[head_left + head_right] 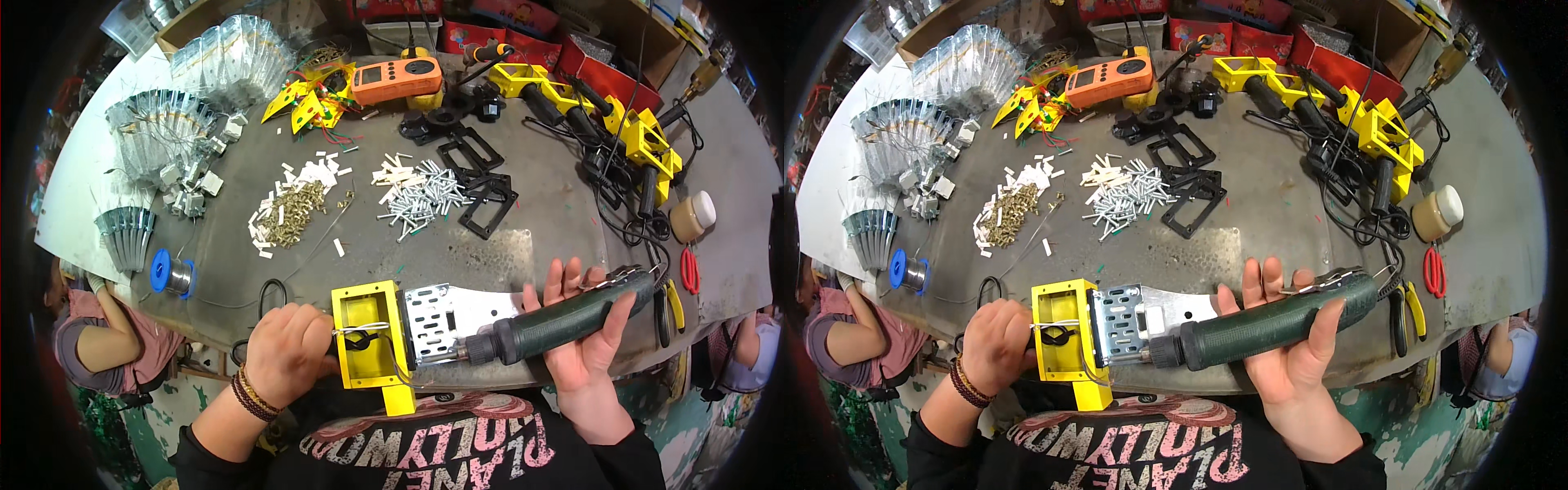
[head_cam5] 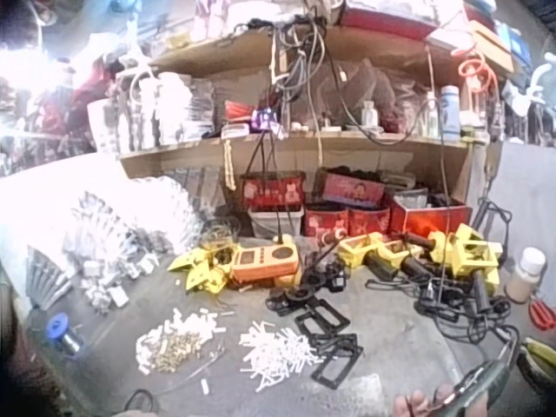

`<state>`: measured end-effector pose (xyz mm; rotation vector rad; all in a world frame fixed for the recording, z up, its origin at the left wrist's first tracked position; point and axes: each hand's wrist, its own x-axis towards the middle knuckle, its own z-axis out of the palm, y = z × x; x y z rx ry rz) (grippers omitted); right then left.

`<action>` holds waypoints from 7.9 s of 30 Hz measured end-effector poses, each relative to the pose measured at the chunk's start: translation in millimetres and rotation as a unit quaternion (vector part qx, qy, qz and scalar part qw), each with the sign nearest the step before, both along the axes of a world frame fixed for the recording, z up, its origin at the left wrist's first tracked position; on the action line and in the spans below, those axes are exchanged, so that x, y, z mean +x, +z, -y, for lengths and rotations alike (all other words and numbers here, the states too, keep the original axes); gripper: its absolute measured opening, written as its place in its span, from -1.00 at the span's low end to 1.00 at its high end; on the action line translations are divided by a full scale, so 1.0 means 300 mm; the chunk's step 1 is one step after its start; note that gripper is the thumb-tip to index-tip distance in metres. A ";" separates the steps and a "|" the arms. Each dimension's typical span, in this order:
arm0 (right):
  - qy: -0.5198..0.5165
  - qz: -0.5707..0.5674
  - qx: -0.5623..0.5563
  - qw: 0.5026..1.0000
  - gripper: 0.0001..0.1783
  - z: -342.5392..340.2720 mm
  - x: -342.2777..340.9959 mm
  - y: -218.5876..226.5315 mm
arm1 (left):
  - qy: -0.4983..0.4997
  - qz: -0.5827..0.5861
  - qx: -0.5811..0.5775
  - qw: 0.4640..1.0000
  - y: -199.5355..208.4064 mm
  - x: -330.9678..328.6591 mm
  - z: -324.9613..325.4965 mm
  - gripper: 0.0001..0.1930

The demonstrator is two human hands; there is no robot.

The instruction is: Assemble wires and components inside a yellow plastic housing and solder connections.

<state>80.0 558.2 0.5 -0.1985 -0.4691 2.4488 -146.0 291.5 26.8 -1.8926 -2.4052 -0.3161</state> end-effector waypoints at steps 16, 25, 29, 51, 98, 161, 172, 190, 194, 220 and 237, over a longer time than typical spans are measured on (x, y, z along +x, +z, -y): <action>0.007 -0.017 0.091 0.996 -0.55 0.011 -0.013 -0.014 | 0.026 -0.019 0.006 0.999 -0.002 0.018 -0.001 -0.59; 0.120 -0.146 0.216 0.958 -0.38 -0.047 -0.001 0.022 | 0.020 -0.013 0.020 1.000 -0.003 0.012 0.004 -0.63; 0.080 -0.173 0.138 0.972 -0.49 -0.094 -0.016 0.042 | 0.014 -0.002 0.026 1.000 -0.001 0.011 0.008 -0.65; -0.012 0.000 0.038 0.999 -0.63 -0.073 -0.120 0.032 | -0.007 0.008 0.030 0.999 -0.024 -0.013 0.021 -0.57; 0.043 -0.027 0.137 0.989 -0.49 -0.123 -0.131 0.108 | 0.011 0.038 0.037 0.999 0.023 0.041 0.016 -0.62; -0.154 0.551 0.765 0.295 -0.44 -0.773 0.018 0.231 | 0.077 0.098 0.144 0.982 0.050 0.141 0.007 -0.17; -0.196 0.618 0.741 0.175 -0.38 -0.826 0.104 0.142 | 0.184 0.067 0.231 0.953 0.136 -0.374 -0.218 -0.67; -0.177 0.632 0.530 0.538 -0.30 -0.845 0.073 0.139 | 0.215 0.410 0.439 0.770 0.162 -0.607 -0.177 -0.82; -0.323 0.501 0.781 0.186 -0.41 -0.623 0.099 0.209 | 0.098 0.491 0.439 0.746 0.070 -0.180 -0.091 -0.74; -0.060 0.009 0.858 0.510 -0.68 0.307 -0.279 0.302 | 0.140 0.576 0.419 0.688 0.010 0.230 0.013 -0.78; 0.112 0.153 0.704 0.685 -0.87 0.311 -0.307 0.219 | 0.084 0.314 0.400 0.857 0.060 0.183 0.036 -0.88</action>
